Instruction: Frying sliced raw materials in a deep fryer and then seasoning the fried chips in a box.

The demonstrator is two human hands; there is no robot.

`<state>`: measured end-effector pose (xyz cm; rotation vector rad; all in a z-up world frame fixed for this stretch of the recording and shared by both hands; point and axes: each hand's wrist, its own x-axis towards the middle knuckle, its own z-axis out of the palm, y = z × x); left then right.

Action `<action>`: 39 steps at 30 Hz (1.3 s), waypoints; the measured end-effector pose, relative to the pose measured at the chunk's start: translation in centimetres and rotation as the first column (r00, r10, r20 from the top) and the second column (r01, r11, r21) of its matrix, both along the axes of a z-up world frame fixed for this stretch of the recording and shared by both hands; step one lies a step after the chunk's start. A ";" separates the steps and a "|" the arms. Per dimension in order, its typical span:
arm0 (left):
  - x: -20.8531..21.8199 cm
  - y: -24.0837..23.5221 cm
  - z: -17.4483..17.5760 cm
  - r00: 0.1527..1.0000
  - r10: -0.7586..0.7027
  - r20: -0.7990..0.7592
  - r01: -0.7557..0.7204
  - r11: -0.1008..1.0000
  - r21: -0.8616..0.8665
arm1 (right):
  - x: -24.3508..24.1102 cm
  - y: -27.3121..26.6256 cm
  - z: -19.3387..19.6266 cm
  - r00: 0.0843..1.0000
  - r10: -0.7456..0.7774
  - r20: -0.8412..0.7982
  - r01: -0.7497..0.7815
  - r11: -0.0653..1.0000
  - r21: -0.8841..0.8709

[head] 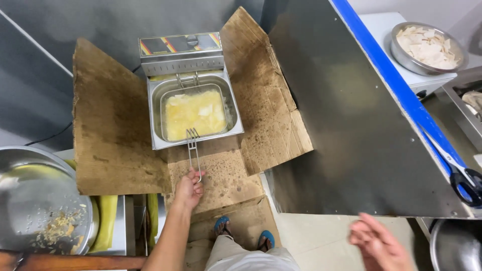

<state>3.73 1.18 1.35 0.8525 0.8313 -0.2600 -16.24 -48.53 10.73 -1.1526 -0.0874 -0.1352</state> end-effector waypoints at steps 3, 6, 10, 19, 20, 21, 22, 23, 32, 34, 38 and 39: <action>0.3 0.3 -2.7 0.995 0.080 -0.064 -0.079 0.996 0.030 | -3.8 -8.2 3.6 0.952 -0.278 -0.127 0.194 0.871 -0.452; 0.4 -0.1 -4.2 0.989 0.130 -0.071 -0.130 0.992 0.012 | -4.6 -28.8 -3.2 0.650 0.178 -0.739 0.266 0.857 0.441; 0.9 -0.7 -3.3 0.993 0.113 -0.041 -0.111 0.992 0.059 | -3.6 -30.5 -3.6 0.699 0.231 -0.676 0.195 0.849 0.491; 1.1 -0.1 -6.1 0.984 0.152 -0.096 -0.147 0.988 0.057 | -0.6 -27.6 0.2 0.845 0.387 -0.370 -0.082 0.777 0.625; 1.2 0.1 -6.7 0.986 0.149 -0.079 -0.147 0.989 0.036 | 0.6 -23.1 1.2 0.972 -0.104 -0.210 0.109 0.994 0.014; 1.2 0.3 -7.4 0.987 0.146 -0.062 -0.145 0.989 0.014 | 1.7 -18.8 2.2 0.884 -0.415 0.215 0.464 0.720 -0.516; 0.8 0.3 -7.0 0.987 0.146 -0.063 -0.146 0.989 0.015 | 1.3 -18.8 1.7 0.884 -0.415 0.214 0.463 0.721 -0.516; 0.7 0.2 -6.6 0.984 0.163 -0.069 -0.164 0.987 -0.005 | 1.0 -18.8 1.2 0.852 -0.499 0.157 0.504 0.699 -0.507; -0.1 0.4 -5.8 0.981 0.187 -0.047 -0.190 0.980 -0.060 | 0.7 -1.4 12.7 0.615 -0.723 0.314 0.542 0.098 -0.835; -0.1 0.6 -6.4 0.984 0.173 -0.052 -0.177 0.982 -0.069 | 1.0 -2.0 11.4 0.589 -0.743 0.319 0.572 0.105 -0.813; -0.5 3.2 -10.0 0.992 0.122 -0.018 -0.123 0.989 -0.078 | 2.1 -3.3 9.1 0.515 -0.766 0.384 0.801 0.270 -0.535; 0.5 3.3 -11.3 0.997 0.081 -0.005 -0.081 0.994 -0.076 | 1.8 -3.5 9.3 0.529 -0.720 0.449 0.803 0.254 -0.539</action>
